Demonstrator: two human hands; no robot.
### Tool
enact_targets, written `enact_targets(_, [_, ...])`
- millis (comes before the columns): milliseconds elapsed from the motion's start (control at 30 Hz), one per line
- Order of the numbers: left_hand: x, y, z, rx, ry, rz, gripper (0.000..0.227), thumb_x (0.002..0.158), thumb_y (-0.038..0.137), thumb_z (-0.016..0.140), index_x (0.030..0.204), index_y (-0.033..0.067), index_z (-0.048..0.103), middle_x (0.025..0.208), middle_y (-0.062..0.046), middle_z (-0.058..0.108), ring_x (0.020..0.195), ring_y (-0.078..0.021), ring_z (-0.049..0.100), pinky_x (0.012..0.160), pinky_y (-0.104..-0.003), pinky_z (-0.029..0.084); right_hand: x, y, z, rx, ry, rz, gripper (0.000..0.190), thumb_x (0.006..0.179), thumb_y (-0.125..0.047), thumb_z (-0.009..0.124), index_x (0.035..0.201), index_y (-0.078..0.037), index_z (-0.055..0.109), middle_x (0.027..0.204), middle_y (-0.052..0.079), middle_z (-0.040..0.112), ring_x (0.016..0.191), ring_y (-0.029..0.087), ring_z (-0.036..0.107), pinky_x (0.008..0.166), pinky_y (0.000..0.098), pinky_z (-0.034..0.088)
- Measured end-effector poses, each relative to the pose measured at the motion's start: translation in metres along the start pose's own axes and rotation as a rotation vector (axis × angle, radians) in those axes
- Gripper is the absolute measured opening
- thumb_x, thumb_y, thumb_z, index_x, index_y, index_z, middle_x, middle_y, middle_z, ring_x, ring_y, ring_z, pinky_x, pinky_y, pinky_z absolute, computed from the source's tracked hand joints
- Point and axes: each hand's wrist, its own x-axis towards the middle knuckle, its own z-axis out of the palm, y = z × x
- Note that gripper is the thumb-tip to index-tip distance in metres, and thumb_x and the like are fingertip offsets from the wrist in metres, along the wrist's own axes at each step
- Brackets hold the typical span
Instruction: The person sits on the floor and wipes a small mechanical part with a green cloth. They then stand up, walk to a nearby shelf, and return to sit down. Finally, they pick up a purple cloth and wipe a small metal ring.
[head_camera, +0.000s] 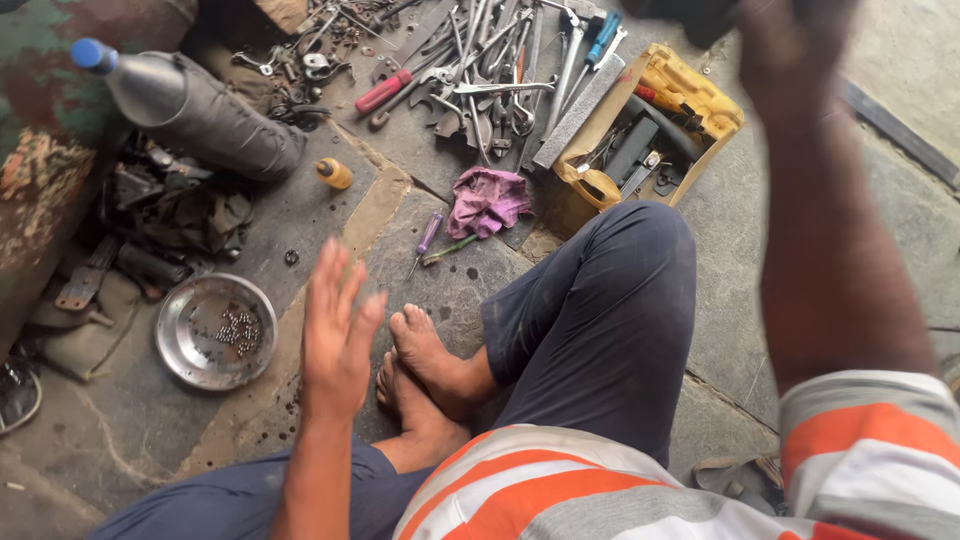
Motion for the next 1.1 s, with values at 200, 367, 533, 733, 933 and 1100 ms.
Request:
enact_targets(200, [0.029,-0.050,0.035,-0.035,0.169,0.281,0.069,0.110,0.046,0.049,0.164,0.0050,0.037,0.161,-0.018,0.047,0.147,-0.0256,0.048,0.123,-0.037,0.041,-0.074,-0.269,0.152,0.378,-0.770,-0.184,0.049,0.091,-0.021,0.076,0.135,-0.009,0.059,0.118,0.013,0.067,0.113,0.025,0.069,0.098,0.0374,0.056])
enact_targets(367, [0.004,-0.106,-0.005,-0.464,0.446,0.265,0.044,0.110,0.034,0.055,0.138,0.0004,0.050,0.128,-0.016,0.056,0.114,-0.0294,0.057,0.101,-0.046,0.048,-0.143,-0.395,0.216,0.858,-0.579,0.155,0.081,0.103,-0.062,0.050,0.164,-0.013,0.029,0.162,0.023,0.043,0.157,0.039,0.040,0.129,0.0459,0.032])
enact_targets(533, [-0.043,-0.133,-0.035,-0.733,0.311,0.156,0.045,0.107,0.039,0.038,0.139,0.0077,0.047,0.130,-0.008,0.057,0.122,-0.0260,0.056,0.105,-0.048,0.050,-0.178,-0.424,0.209,0.325,-0.899,0.048,0.084,0.094,-0.068,0.045,0.162,-0.022,0.028,0.166,0.017,0.038,0.148,0.049,0.033,0.112,0.0752,0.014])
enact_targets(733, [-0.043,-0.141,-0.025,-0.879,0.387,0.080,0.037,0.107,0.034,0.045,0.127,0.0039,0.053,0.117,-0.009,0.062,0.106,-0.0233,0.061,0.092,-0.042,0.054,-0.189,-0.430,0.200,0.360,-0.738,-0.156,0.080,0.102,-0.065,0.046,0.165,-0.019,0.027,0.168,0.026,0.033,0.152,0.054,0.032,0.116,0.0706,0.019])
enact_targets(933, [-0.033,-0.120,-0.052,-0.636,0.639,0.100,0.032,0.107,0.030,0.053,0.116,0.0001,0.060,0.104,-0.009,0.066,0.089,-0.0207,0.066,0.079,-0.036,0.058,-0.167,-0.434,0.178,0.597,-0.908,0.057,0.079,0.105,-0.053,0.053,0.167,-0.013,0.022,0.157,0.022,0.047,0.147,0.044,0.050,0.119,0.0514,0.042])
enact_targets(1100, [-0.044,-0.105,-0.054,-0.853,0.439,-0.060,0.035,0.108,0.030,0.055,0.124,-0.0005,0.058,0.109,-0.010,0.066,0.092,-0.0213,0.066,0.083,-0.038,0.056,-0.131,-0.436,0.172,1.069,-0.818,0.168,0.088,0.106,-0.051,0.064,0.165,-0.010,0.014,0.169,0.023,0.027,0.148,0.035,0.047,0.088,0.0453,0.063])
